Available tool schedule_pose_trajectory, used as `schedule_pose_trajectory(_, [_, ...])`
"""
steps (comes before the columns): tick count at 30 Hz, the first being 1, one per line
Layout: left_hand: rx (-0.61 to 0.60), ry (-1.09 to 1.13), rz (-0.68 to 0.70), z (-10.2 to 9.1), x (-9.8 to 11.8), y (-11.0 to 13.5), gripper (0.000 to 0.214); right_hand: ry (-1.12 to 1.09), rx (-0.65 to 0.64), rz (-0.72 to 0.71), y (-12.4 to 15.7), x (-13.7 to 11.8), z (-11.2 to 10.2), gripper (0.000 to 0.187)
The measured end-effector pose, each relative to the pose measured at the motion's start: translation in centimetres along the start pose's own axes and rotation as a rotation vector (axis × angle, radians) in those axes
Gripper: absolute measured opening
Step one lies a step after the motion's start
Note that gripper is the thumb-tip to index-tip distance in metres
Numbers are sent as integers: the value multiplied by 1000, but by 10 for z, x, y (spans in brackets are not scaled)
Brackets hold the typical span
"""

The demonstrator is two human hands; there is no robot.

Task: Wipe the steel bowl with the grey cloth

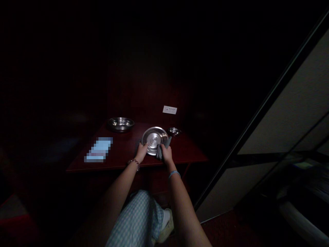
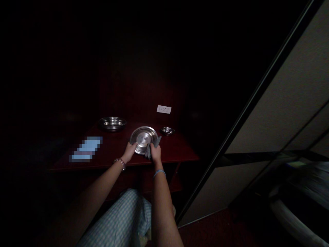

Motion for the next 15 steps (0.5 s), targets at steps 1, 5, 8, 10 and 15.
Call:
schedule_pose_trajectory(1, [22, -14, -24, -1, 1, 2, 16, -5, -4, -1, 0, -1, 0, 26])
schedule_pose_trajectory(5, [23, -12, -35, 2, 10, 9, 16, -7, -9, -13, 2, -4, 0, 26])
schedule_pose_trajectory(8, [33, -3, -42, 2, 12, 11, 16, 8, -8, -4, 3, -4, -1, 25])
schedule_pose_trajectory(10, [39, -5, -50, 2, 13, 12, 15, 6, -2, 1, 3, -4, -1, 25])
schedule_pose_trajectory(15, [20, -1, -43, 3, 17, 13, 16, -3, 5, 2, 2, -4, 0, 25])
Point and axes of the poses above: each hand's wrist, its own y-axis away from the middle knuckle, its own z-axis out of the palm, x = y × z, the point moved 7 cm from there along -y, towards the middle knuckle, and after that the axes turned 1 degree about -y, right-handed, at the moved point
